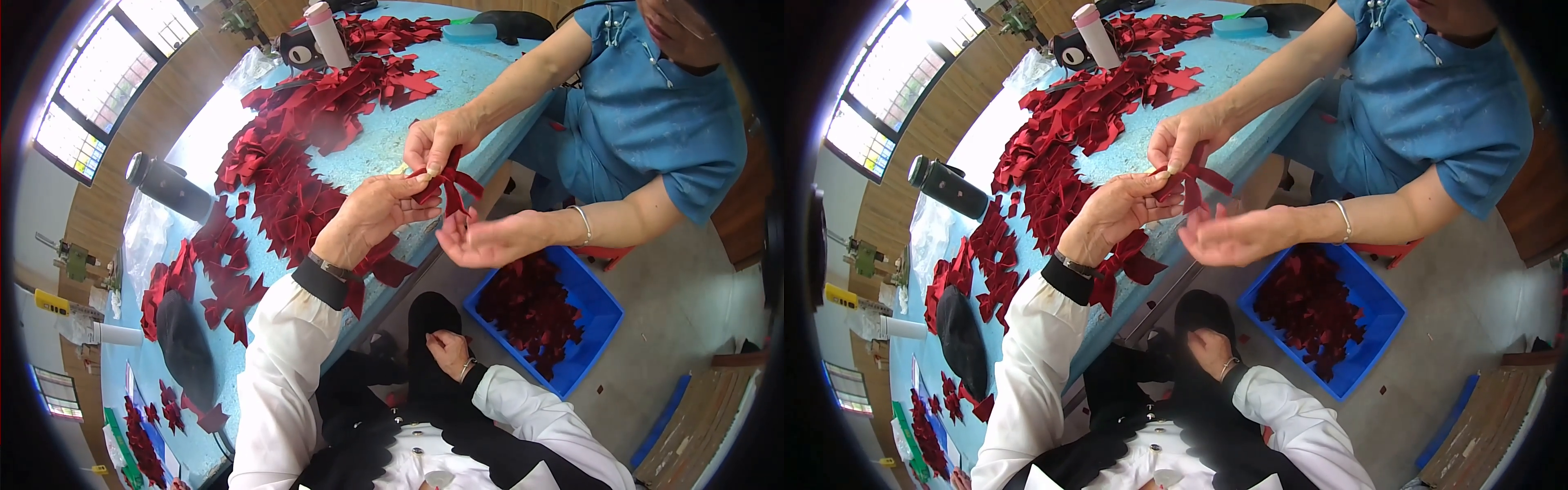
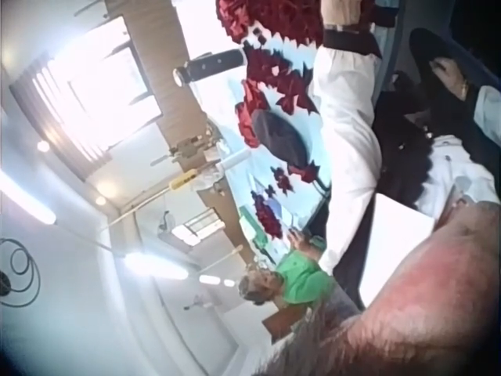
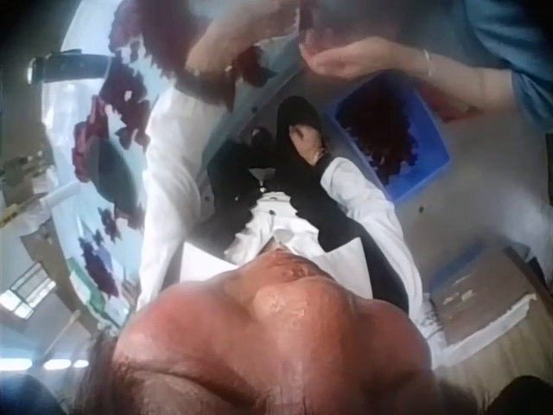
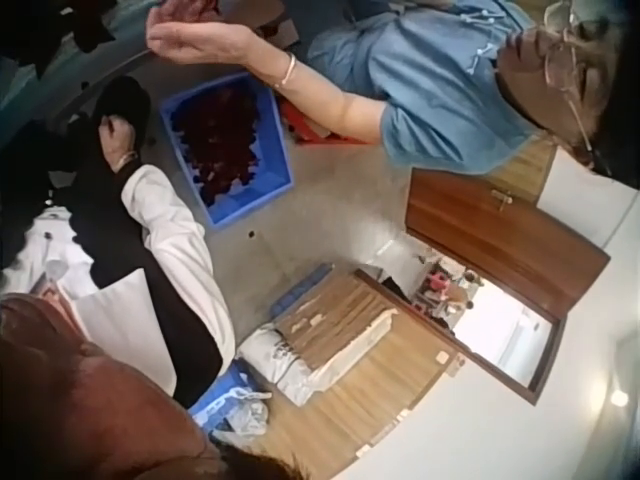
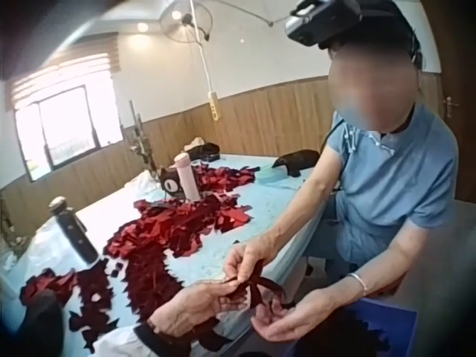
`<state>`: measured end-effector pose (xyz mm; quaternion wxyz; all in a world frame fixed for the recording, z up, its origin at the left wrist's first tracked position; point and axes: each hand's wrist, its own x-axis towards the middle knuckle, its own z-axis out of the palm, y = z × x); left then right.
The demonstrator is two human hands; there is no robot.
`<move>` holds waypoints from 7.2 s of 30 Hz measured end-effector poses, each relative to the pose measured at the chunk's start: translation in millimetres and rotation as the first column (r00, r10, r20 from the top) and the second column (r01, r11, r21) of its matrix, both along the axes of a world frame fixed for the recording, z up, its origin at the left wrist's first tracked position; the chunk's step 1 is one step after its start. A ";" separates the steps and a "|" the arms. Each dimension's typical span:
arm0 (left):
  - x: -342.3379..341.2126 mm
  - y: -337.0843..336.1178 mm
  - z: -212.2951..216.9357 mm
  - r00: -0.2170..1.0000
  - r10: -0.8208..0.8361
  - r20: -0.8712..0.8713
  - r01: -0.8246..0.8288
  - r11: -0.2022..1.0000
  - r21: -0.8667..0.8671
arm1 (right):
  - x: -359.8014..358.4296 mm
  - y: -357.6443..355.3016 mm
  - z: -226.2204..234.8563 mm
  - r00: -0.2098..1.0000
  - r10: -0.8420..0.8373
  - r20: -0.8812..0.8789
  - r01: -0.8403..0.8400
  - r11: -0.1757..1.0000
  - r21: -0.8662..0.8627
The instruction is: Assembling and tying red fabric ribbons into decorative bows at a workbench.
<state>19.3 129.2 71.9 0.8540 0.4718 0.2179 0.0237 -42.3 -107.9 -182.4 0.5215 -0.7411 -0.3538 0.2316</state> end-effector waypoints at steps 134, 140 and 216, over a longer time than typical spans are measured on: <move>-305.0 -129.5 -42.6 0.721 0.683 0.114 -0.646 0.723 -0.245 | -102.7 32.1 206.2 0.899 0.373 -0.229 -0.304 0.909 0.285; -306.6 -133.3 -49.7 0.732 0.669 0.125 -0.632 0.736 -0.241 | -117.8 32.1 206.2 0.854 0.251 -0.456 -0.085 0.932 0.352; -301.8 -137.4 -57.9 0.757 0.646 0.098 -0.638 0.763 -0.103 | -96.4 33.5 198.3 0.938 0.331 -0.105 -0.299 0.923 0.243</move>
